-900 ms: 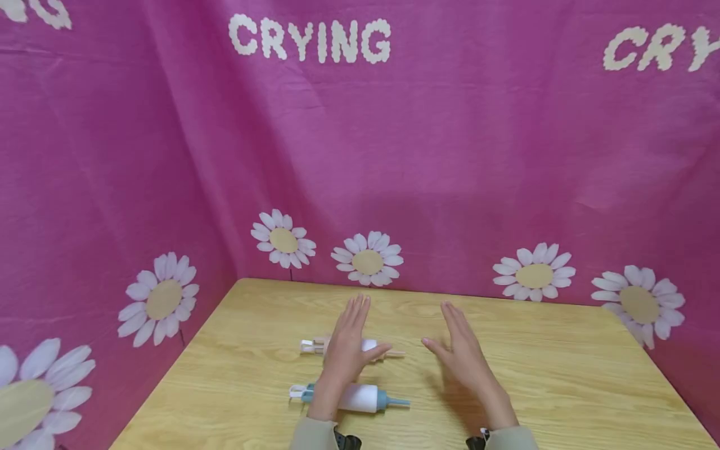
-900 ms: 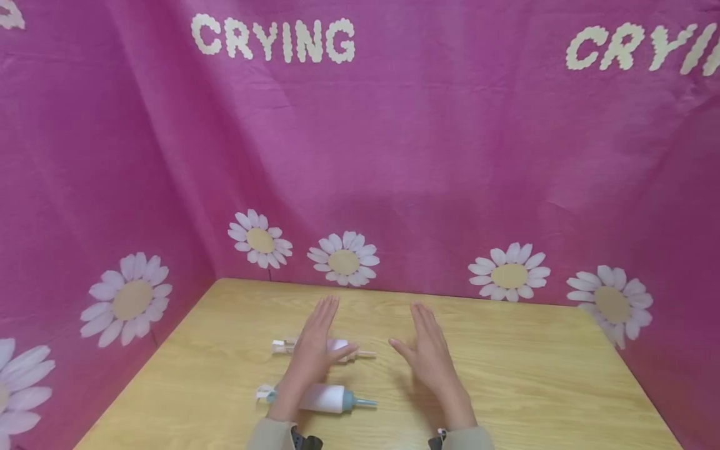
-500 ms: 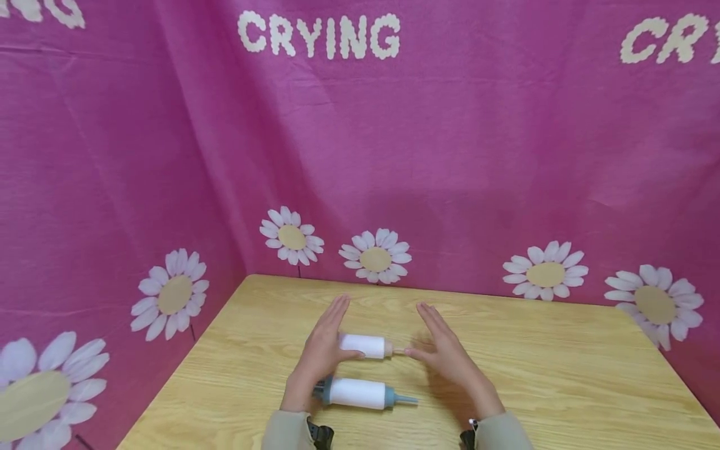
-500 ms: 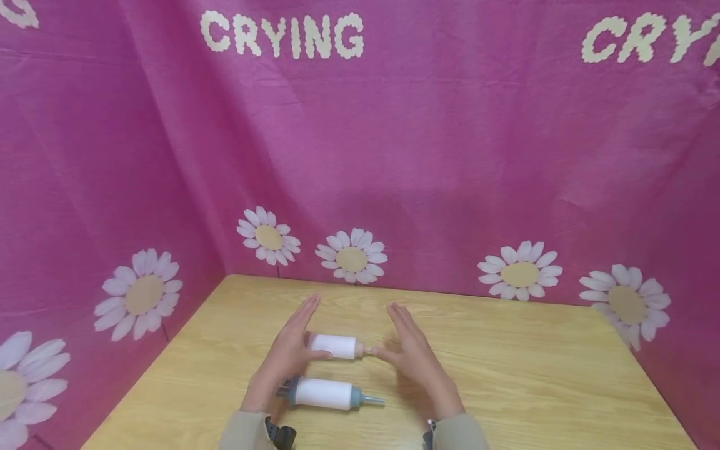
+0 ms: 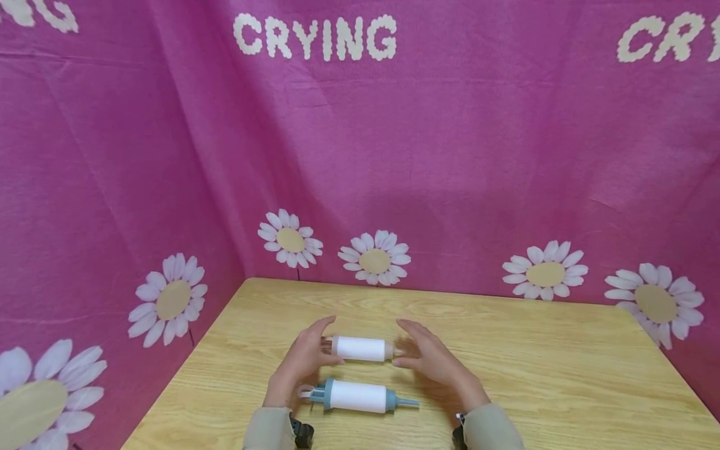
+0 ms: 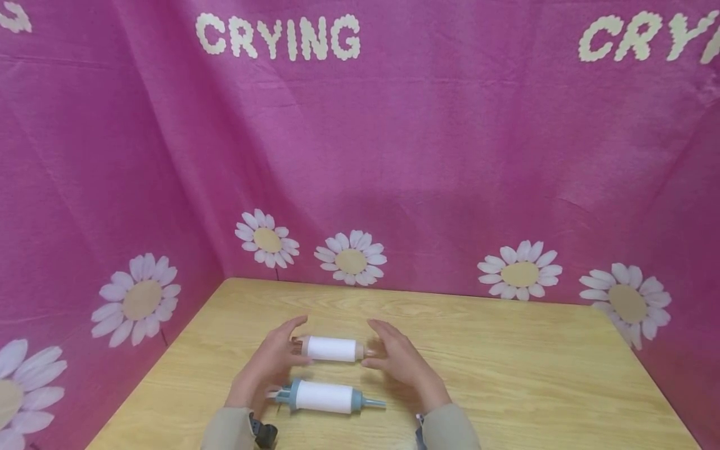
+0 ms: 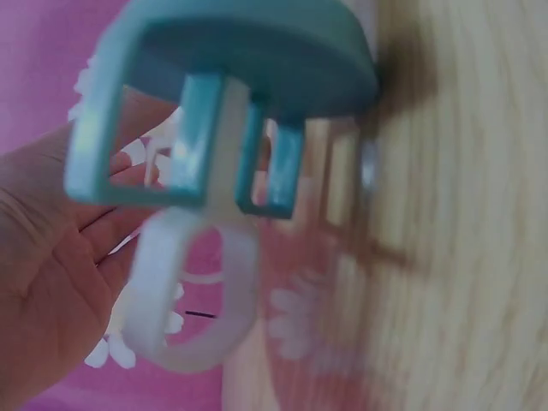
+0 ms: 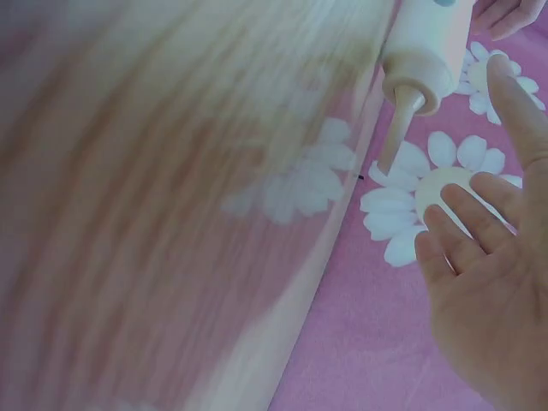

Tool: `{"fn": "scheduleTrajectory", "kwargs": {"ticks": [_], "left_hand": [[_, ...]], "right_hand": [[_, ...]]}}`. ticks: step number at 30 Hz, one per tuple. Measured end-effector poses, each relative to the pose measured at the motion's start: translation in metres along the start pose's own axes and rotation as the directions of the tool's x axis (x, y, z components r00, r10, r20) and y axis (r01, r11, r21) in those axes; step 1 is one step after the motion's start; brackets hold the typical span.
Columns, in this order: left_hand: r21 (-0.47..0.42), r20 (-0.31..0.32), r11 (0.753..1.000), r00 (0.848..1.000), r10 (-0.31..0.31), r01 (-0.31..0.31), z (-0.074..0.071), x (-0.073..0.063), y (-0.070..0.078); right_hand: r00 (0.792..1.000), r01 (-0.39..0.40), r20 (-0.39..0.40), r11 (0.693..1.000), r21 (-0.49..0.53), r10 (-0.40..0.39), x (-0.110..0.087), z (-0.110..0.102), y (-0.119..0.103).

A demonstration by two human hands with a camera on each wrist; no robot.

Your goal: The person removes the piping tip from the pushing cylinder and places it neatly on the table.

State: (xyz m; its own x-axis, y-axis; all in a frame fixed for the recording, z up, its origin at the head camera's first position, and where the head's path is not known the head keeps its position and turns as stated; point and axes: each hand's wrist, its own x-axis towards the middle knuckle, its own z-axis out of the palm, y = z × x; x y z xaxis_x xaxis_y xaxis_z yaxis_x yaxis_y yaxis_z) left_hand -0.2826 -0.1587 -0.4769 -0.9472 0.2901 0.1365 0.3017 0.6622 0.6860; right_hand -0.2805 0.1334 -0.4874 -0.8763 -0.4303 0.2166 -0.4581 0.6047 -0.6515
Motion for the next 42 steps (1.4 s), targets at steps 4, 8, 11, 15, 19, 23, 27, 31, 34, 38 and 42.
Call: {"fn": "scheduleTrajectory", "kwargs": {"ticks": [4, 8, 11, 15, 19, 23, 27, 31, 34, 38, 42], "left_hand": [[-0.044, 0.026, 0.999, 1.0, 0.0, 0.001, 0.0, 0.0, -0.006], [-0.048, 0.039, 0.999, 0.999, 0.008, -0.006, 0.0, 0.0, -0.01], [-0.036, 0.036, 0.999, 0.999, 0.02, -0.019, 0.0, 0.0, -0.011], [-0.023, 0.028, 0.999, 0.999, 0.037, -0.037, 0.001, 0.001, -0.01], [0.0, 0.027, 0.998, 0.998, 0.057, -0.057, 0.001, 0.003, -0.01], [-0.001, 0.037, 0.998, 0.998, 0.056, -0.056, 0.001, 0.004, -0.011], [-0.043, 0.057, 0.998, 0.998, 0.04, -0.038, 0.001, 0.005, -0.013], [-0.067, 0.07, 0.997, 0.997, 0.028, -0.023, 0.001, 0.005, -0.016], [-0.073, 0.066, 0.997, 0.997, 0.036, -0.031, -0.001, 0.006, -0.019], [-0.078, 0.057, 0.996, 0.997, 0.054, -0.05, -0.006, 0.007, -0.02], [-0.069, 0.049, 0.996, 0.997, 0.061, -0.057, -0.011, 0.008, -0.021]], "right_hand": [[0.999, 0.034, 0.033, 0.999, -0.006, -0.033, 0.004, 0.004, 0.0], [0.995, 0.036, 0.088, 0.999, 0.016, -0.037, 0.009, 0.006, 0.001], [0.991, 0.041, 0.125, 0.999, 0.023, -0.044, 0.011, 0.007, 0.001], [0.988, 0.077, 0.133, 0.997, -0.025, -0.073, 0.015, 0.006, 0.0], [0.988, 0.113, 0.114, 0.99, -0.082, -0.103, 0.018, 0.006, -0.001], [0.988, 0.135, 0.087, 0.983, -0.121, -0.125, 0.019, 0.008, -0.002], [0.988, 0.148, 0.055, 0.979, -0.14, -0.141, 0.019, 0.009, -0.001], [0.991, 0.133, 0.037, 0.985, -0.114, -0.129, 0.018, 0.01, 0.001], [0.991, 0.132, 0.023, 0.988, -0.084, -0.13, 0.017, 0.011, 0.003], [0.992, 0.129, -0.004, 0.991, -0.025, -0.129, 0.016, 0.012, 0.005], [0.992, 0.122, -0.034, 0.992, 0.034, -0.121, 0.015, 0.011, 0.005]]}}
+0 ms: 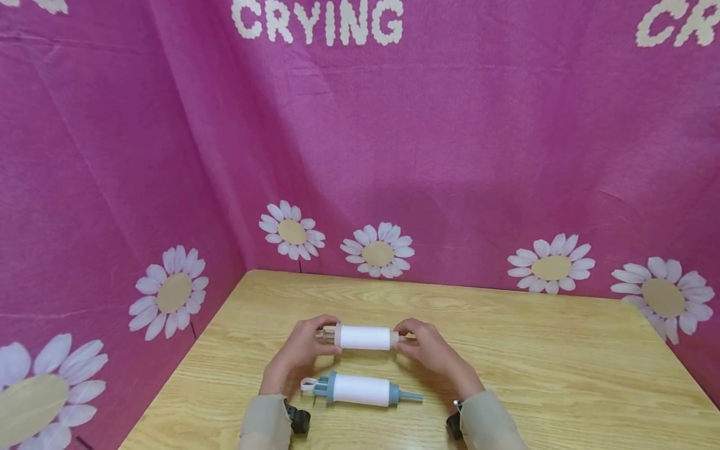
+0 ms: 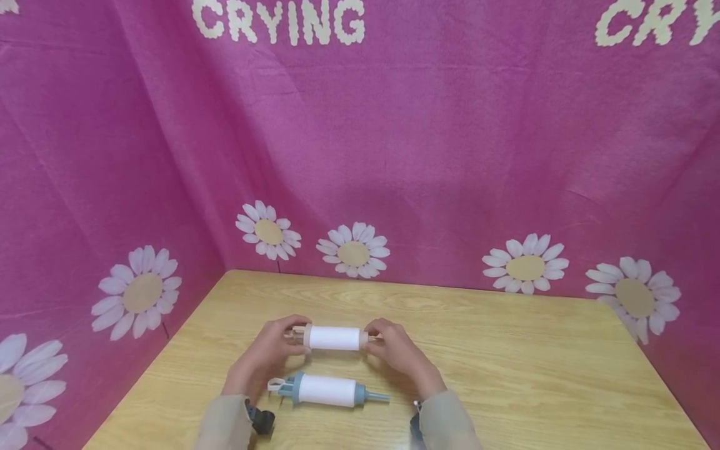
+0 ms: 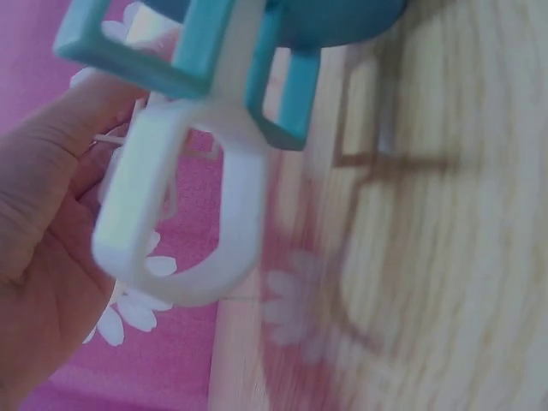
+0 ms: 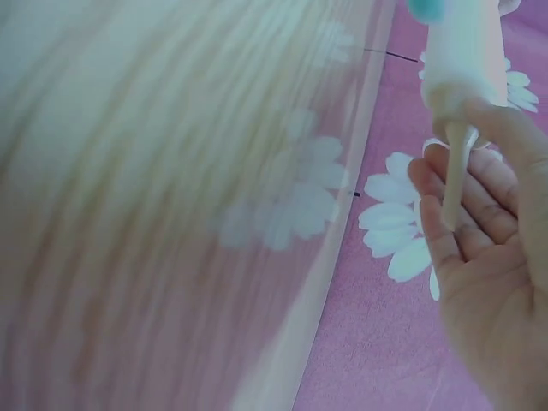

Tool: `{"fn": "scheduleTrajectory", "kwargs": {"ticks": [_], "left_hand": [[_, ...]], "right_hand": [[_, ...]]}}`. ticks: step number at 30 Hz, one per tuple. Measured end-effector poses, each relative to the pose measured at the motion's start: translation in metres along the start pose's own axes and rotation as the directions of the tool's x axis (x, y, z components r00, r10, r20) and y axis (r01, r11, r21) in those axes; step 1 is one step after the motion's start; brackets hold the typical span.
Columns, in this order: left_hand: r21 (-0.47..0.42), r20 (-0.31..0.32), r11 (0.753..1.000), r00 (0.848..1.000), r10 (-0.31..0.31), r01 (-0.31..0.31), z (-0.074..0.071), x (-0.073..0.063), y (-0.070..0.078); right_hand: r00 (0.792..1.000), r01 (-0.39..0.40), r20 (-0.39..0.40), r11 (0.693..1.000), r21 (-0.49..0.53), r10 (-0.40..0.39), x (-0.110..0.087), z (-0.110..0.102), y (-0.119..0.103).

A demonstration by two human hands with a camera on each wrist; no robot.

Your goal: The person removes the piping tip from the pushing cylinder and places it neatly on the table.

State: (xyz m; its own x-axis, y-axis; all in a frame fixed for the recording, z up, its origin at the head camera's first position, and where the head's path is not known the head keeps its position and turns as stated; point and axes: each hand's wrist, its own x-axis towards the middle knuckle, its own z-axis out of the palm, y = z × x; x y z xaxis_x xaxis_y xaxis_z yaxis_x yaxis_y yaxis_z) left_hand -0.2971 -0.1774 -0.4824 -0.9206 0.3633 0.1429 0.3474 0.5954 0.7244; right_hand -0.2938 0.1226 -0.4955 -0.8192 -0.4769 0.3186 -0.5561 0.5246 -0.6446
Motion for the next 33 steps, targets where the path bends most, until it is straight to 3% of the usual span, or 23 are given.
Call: {"fn": "scheduleTrajectory", "kwargs": {"ticks": [6, 18, 33], "left_hand": [[-0.007, -0.013, 1.0, 1.0, 0.015, -0.015, -0.003, -0.001, 0.003], [-0.072, -0.003, 0.996, 0.998, 0.057, -0.057, 0.002, 0.0, 0.018], [-0.113, 0.035, 0.989, 0.995, 0.098, -0.093, 0.022, 0.009, 0.049]], "right_hand": [[0.999, -0.008, -0.031, 0.998, 0.062, 0.01, -0.003, -0.005, -0.003], [0.993, -0.052, -0.102, 0.997, 0.053, 0.057, -0.018, -0.017, -0.002], [0.98, -0.092, -0.174, 0.995, 0.033, 0.097, -0.05, -0.041, 0.003]]}}
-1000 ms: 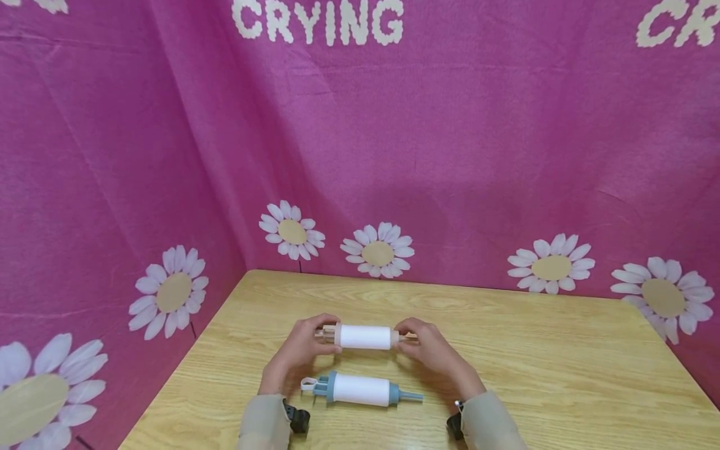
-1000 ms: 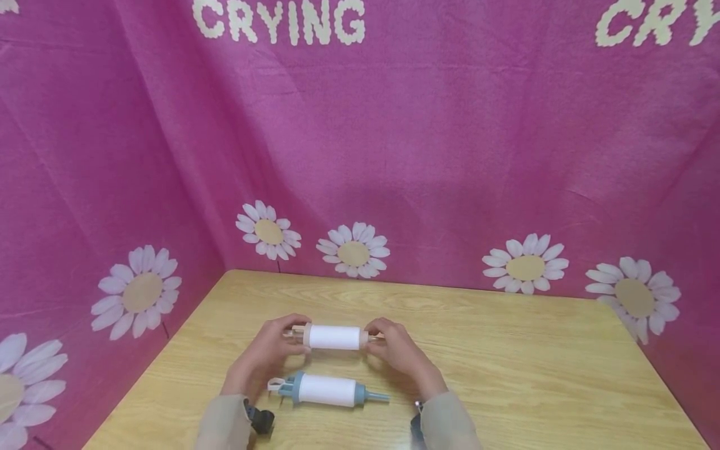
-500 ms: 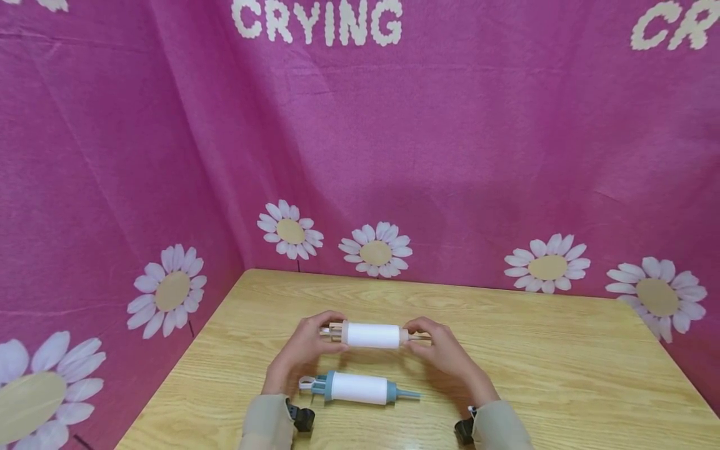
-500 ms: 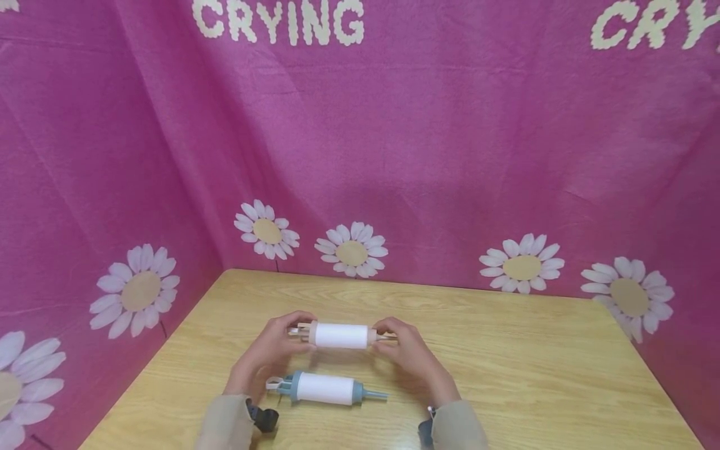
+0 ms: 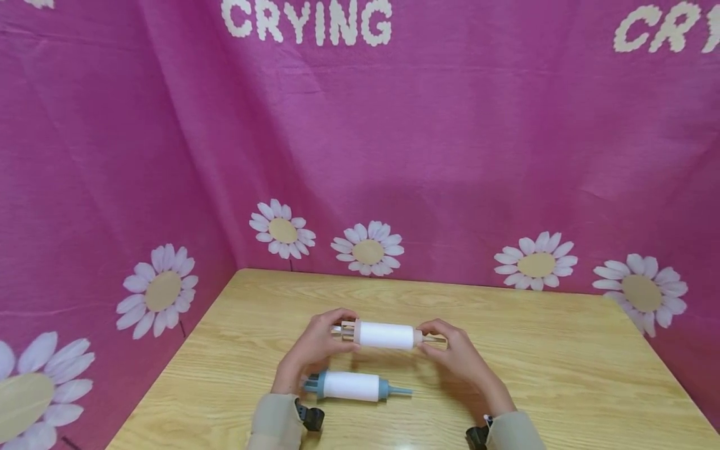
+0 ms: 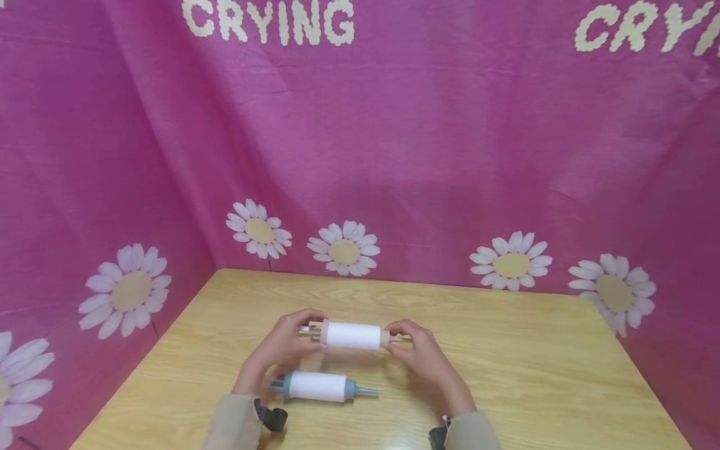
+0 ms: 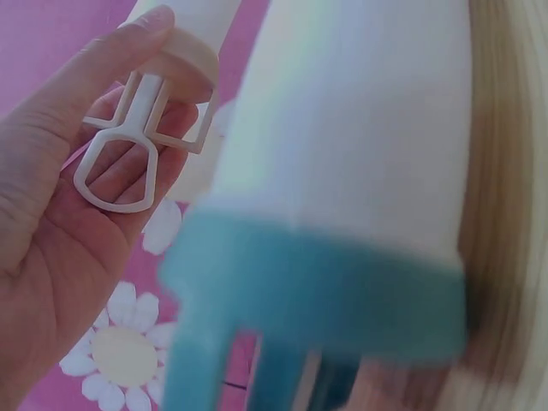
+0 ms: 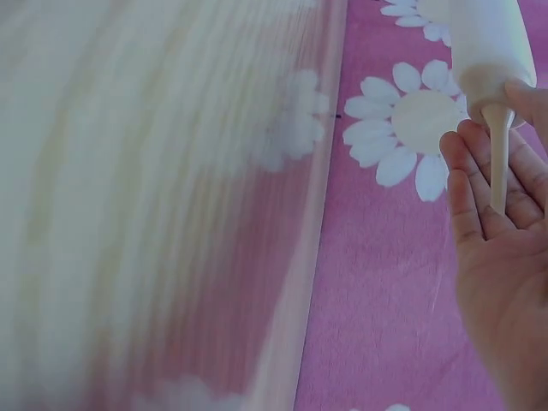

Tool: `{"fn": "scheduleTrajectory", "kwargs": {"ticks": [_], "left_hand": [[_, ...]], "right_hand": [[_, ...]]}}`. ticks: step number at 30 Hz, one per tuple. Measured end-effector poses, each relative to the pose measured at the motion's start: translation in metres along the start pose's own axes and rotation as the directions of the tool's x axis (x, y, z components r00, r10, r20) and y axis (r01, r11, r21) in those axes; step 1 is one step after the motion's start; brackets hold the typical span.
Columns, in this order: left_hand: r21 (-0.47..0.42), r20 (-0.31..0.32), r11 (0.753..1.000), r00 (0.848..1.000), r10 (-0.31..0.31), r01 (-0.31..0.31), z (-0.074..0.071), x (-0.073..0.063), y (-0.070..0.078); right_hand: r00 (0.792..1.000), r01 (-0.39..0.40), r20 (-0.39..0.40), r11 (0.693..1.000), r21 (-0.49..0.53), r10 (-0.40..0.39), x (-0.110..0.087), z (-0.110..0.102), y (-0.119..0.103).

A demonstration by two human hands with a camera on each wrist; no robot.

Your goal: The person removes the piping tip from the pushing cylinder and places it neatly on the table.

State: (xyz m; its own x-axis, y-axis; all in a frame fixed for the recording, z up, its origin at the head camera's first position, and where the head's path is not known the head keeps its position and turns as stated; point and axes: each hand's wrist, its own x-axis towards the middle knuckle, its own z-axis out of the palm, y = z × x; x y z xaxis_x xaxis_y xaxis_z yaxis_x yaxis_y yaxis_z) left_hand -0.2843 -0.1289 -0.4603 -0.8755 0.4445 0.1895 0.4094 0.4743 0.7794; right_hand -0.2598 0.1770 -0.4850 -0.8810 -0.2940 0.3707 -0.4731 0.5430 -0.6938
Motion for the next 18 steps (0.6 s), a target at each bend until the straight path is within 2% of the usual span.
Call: {"fn": "scheduleTrajectory", "kwargs": {"ticks": [9, 18], "left_hand": [[-0.013, 0.009, 0.999, 0.999, 0.041, -0.04, 0.017, 0.009, 0.014], [-0.008, 0.019, 0.996, 0.995, 0.094, -0.094, 0.037, 0.018, 0.022]], "right_hand": [[0.996, 0.015, -0.093, 0.998, -0.053, -0.02, -0.017, -0.017, 0.006], [0.995, -0.037, -0.091, 0.997, -0.072, 0.03, -0.031, -0.035, 0.014]]}}
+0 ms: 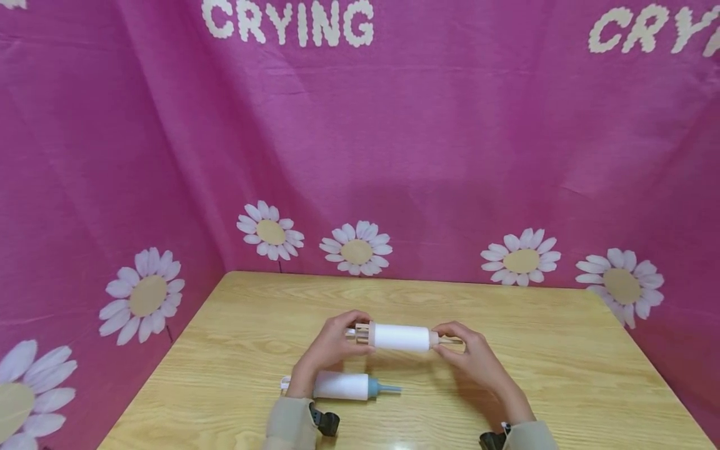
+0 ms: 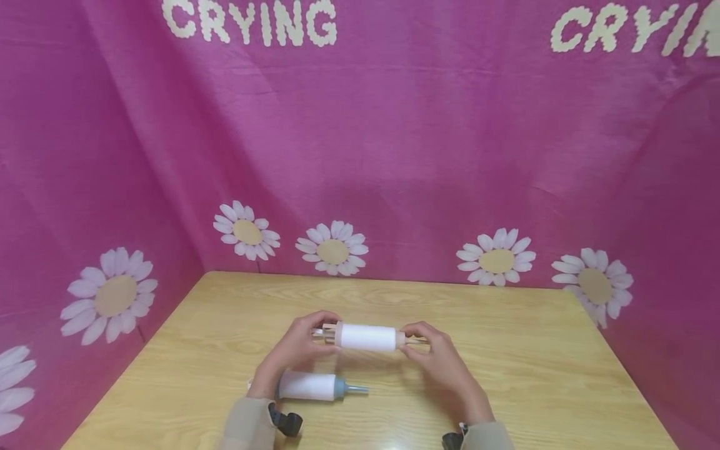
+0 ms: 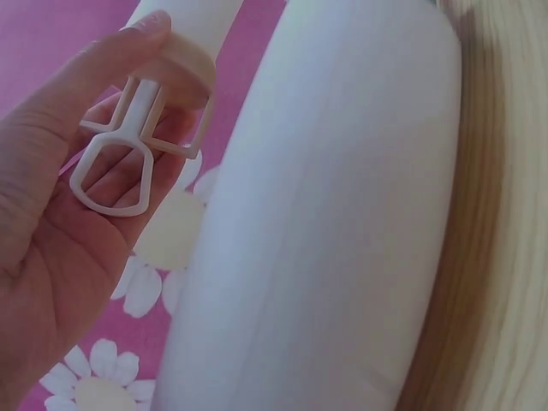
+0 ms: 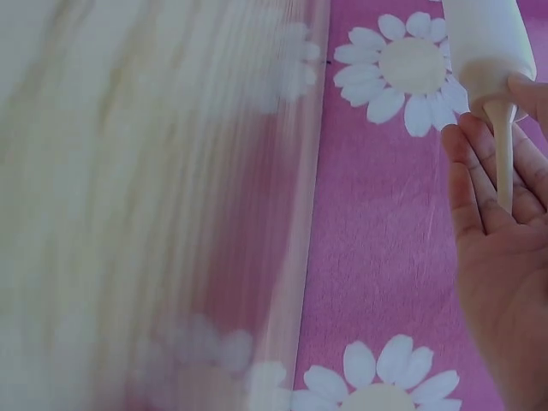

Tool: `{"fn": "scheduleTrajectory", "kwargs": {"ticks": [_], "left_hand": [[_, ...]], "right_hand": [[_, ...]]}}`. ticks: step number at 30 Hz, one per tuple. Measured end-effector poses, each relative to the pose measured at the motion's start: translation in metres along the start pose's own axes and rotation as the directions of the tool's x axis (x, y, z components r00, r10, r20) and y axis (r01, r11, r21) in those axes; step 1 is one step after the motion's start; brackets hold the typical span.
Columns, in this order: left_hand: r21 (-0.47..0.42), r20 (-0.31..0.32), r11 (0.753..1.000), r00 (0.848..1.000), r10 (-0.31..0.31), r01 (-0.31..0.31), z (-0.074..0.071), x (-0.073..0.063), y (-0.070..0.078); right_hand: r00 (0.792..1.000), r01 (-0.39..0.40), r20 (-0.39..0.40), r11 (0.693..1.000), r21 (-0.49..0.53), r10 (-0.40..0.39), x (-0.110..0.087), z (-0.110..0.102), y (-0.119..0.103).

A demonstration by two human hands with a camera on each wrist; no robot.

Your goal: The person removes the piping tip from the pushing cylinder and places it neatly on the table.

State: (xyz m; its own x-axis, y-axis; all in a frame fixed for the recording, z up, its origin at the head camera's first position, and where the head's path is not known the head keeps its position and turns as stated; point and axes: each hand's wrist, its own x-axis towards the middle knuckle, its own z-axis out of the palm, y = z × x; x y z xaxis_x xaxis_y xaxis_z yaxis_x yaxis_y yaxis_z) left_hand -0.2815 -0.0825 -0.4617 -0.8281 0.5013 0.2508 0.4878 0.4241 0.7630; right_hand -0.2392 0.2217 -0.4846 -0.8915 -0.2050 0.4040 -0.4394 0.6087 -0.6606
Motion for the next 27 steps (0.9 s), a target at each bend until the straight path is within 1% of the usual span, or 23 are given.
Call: {"fn": "scheduleTrajectory", "kwargs": {"ticks": [4, 10, 14, 20, 23, 25, 27], "left_hand": [[-0.004, 0.003, 1.0, 1.0, -0.005, 0.005, 0.006, 0.002, 0.002], [-0.009, 0.004, 1.0, 1.0, -0.02, 0.02, 0.014, 0.003, 0.005], [-0.018, 0.012, 0.999, 0.999, -0.04, 0.04, 0.016, 0.003, 0.007], [-0.007, 0.007, 0.999, 0.999, -0.034, 0.034, 0.018, 0.005, 0.009], [-0.009, 0.006, 0.999, 0.999, -0.031, 0.031, 0.018, 0.005, 0.01], [-0.014, 0.008, 1.0, 1.0, -0.027, 0.028, 0.017, 0.006, 0.01], [-0.02, 0.01, 1.0, 1.0, -0.024, 0.024, 0.017, 0.006, 0.01]], "right_hand": [[1.0, 0.006, 0.0, 1.0, 0.016, -0.006, -0.004, -0.005, 0.004], [0.998, 0.05, -0.029, 0.999, 0.021, -0.049, -0.007, -0.01, 0.01], [0.998, 0.061, -0.034, 0.998, 0.016, -0.06, -0.008, -0.011, 0.014], [0.997, 0.061, -0.048, 0.998, 0.005, -0.06, -0.01, -0.013, 0.015], [1.0, 0.02, -0.021, 0.999, 0.04, -0.019, -0.009, -0.015, 0.014], [0.998, -0.053, 0.025, 0.993, 0.101, 0.051, -0.009, -0.016, 0.013], [0.989, -0.136, 0.078, 0.975, 0.178, 0.123, -0.008, -0.018, 0.012]]}}
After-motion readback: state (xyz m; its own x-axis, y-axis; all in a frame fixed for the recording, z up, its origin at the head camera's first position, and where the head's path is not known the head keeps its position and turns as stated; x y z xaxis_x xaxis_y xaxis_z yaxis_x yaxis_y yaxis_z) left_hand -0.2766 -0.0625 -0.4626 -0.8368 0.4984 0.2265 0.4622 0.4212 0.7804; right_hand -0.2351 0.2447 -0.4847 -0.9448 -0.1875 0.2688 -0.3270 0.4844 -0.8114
